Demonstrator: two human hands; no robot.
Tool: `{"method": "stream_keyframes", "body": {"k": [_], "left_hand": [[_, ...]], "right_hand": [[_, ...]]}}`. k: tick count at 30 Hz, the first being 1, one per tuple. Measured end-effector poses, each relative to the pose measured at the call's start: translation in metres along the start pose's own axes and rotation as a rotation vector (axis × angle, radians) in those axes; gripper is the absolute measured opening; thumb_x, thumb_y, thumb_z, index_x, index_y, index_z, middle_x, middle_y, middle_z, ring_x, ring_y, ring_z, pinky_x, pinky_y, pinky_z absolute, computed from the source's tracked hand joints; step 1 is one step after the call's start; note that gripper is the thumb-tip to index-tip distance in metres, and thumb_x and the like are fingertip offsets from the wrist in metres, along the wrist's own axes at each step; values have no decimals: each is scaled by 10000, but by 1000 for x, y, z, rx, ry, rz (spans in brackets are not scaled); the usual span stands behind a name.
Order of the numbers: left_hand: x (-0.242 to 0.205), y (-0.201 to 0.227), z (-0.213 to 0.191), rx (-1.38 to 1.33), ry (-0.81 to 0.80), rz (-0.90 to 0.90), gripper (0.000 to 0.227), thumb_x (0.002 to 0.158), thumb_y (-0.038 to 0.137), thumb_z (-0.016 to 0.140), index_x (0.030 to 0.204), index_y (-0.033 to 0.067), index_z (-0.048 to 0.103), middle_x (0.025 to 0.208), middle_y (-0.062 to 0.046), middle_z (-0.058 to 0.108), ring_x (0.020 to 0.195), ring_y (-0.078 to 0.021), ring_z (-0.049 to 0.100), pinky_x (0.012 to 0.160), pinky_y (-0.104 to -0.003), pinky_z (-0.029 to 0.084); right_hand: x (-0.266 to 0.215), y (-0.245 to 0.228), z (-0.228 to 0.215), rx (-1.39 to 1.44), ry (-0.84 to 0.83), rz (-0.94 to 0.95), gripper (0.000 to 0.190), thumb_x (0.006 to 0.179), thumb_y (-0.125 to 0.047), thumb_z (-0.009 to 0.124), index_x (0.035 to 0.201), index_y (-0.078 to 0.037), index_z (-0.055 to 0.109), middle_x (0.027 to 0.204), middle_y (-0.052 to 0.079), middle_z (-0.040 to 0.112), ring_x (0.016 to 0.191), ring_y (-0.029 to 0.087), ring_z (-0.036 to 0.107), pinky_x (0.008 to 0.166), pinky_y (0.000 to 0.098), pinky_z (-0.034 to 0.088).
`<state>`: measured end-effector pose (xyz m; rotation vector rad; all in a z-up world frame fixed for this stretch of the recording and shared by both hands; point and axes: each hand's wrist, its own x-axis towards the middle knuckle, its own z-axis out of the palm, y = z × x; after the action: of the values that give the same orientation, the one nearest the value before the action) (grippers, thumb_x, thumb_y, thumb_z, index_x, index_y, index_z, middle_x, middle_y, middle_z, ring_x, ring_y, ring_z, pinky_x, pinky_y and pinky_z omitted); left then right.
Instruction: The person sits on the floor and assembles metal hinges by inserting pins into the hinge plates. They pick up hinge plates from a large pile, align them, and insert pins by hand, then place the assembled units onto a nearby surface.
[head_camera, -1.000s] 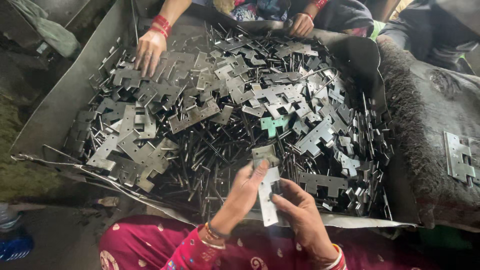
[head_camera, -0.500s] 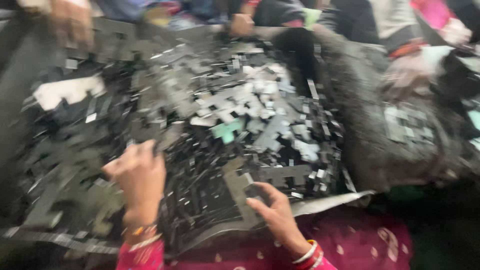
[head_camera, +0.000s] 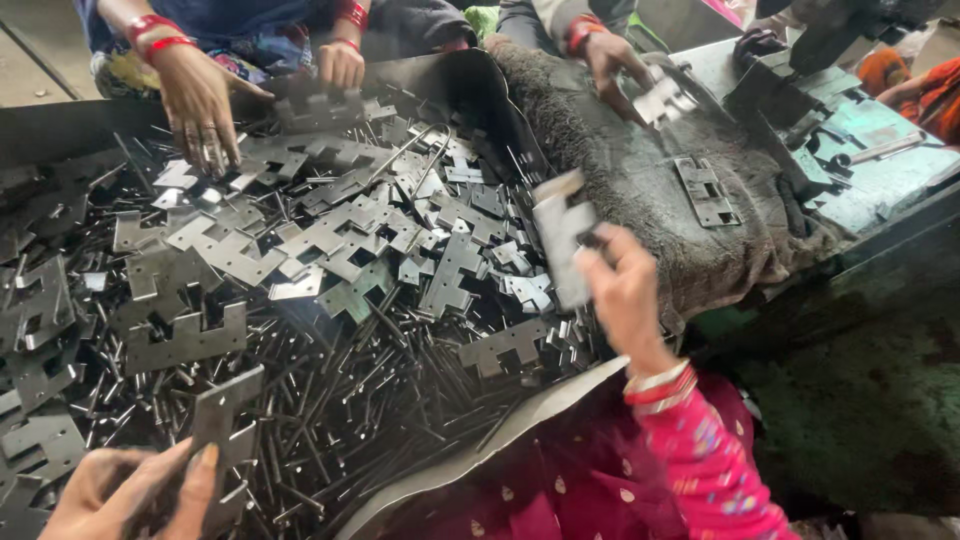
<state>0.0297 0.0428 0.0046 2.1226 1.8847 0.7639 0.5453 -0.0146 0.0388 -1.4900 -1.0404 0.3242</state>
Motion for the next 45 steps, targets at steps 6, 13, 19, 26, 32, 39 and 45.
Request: {"method": "stream_keyframes", "body": {"k": [6,13,19,26,32,39,45], "left_hand": [[7,-45,6,-136,0,-96,377,937,186,767,1289,92,670,1016,-92,655,804,-166,680,616,-336,566],[0,-25,-14,-1123,103,-85,431,1009,131,702,1392,35,527,1231,-100,629,916,-193,685,650,-384,588],[-8,16,25,-1720,-30,-103,434,1062,126,682,1409,-40,480,1413,-109,613,1044,-225,701,719,-410,605],[-8,30,32,-2411,-189,-86,626,1043,163,693,1601,-23,477,1471,-221,600,1057,-337,720,850,-447,639],[2,49,22,-2128,-119,-10,560,989,47,666,1506,120,466,1578,-211,530,1166,-351,715,910,-441,628],[-5,85,13,-1536,-360,206,552,919,6,656,1417,163,479,1138,-109,688,1037,-255,697,807,-404,663],[-37,130,53,-143,-432,320,262,872,277,748,971,74,615,937,-117,639,751,-341,681,635,-444,552]], "right_hand": [[134,59,-87,-529,257,-174,300,892,-101,721,1168,16,713,1064,164,760,923,209,710,827,354,552],[97,41,-78,-1213,404,-496,448,852,-284,795,1183,13,739,1024,256,687,1070,414,562,857,538,431],[-7,29,21,-811,-570,-512,309,846,-293,755,1089,-114,689,892,141,713,858,367,655,766,487,513],[-47,50,83,-1048,-834,-383,284,880,-311,710,1052,-102,624,707,120,689,695,367,686,602,501,519],[-43,14,32,-91,-584,222,198,878,-212,703,1015,-70,716,768,80,752,670,214,706,593,338,573],[-62,-38,-5,646,-305,127,246,1095,-96,690,1262,-1,536,993,186,687,744,222,696,697,332,581],[-77,-31,35,-394,-326,-470,312,969,-108,699,1276,-65,669,1140,173,749,908,243,764,780,334,580]]}}
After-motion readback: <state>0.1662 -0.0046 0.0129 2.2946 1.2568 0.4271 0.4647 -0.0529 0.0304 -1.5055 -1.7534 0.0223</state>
